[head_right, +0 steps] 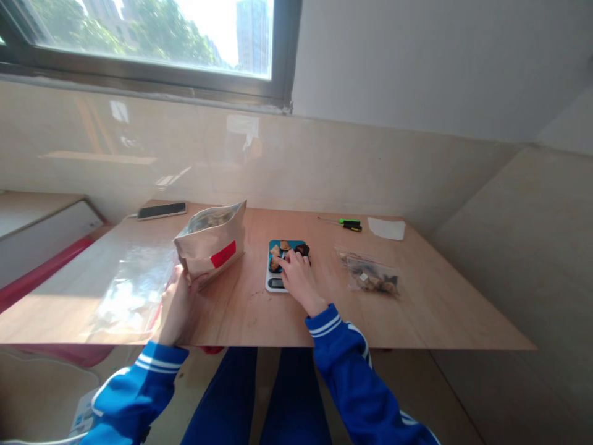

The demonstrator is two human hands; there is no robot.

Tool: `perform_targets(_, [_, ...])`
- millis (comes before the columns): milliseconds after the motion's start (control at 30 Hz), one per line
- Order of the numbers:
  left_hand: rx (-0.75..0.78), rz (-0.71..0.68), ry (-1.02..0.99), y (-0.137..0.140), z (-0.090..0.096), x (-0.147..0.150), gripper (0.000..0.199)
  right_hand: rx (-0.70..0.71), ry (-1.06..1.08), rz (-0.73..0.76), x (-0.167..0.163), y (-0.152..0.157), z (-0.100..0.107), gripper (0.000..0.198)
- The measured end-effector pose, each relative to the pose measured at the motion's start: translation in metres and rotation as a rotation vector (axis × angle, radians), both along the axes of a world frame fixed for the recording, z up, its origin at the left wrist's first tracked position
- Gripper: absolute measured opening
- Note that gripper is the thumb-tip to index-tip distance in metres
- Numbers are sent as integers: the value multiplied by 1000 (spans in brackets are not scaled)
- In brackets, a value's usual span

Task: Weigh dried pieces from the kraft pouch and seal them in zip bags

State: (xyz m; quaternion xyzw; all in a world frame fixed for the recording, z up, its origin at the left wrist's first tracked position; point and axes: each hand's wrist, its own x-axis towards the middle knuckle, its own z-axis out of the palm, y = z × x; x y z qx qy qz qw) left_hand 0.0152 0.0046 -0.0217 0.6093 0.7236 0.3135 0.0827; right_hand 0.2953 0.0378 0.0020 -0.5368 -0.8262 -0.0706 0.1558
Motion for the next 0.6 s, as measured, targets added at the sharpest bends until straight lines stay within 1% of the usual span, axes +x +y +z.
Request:
perform_targets(133, [40, -5, 31, 1, -3, -1, 40, 72, 294, -65, 26, -6, 3, 39])
perform_targets(233, [25, 14, 43, 2, -6, -2, 39, 110, 434, -120, 52, -15, -2, 35])
perform_targets(300, [21, 23, 55, 4, -8, -3, 38, 104, 479, -164, 68, -23, -11, 35])
perform_targets(400, [35, 37, 81, 7, -11, -4, 38, 72, 540, -237, 87, -37, -30, 35])
perform_targets(500, [34, 85, 62, 11, -15, -5, 43, 54, 607, -302, 96, -53, -50, 35])
perform_targets(600, [11, 132, 14, 13, -17, -6, 47, 74, 660, -346, 97, -64, -65, 34])
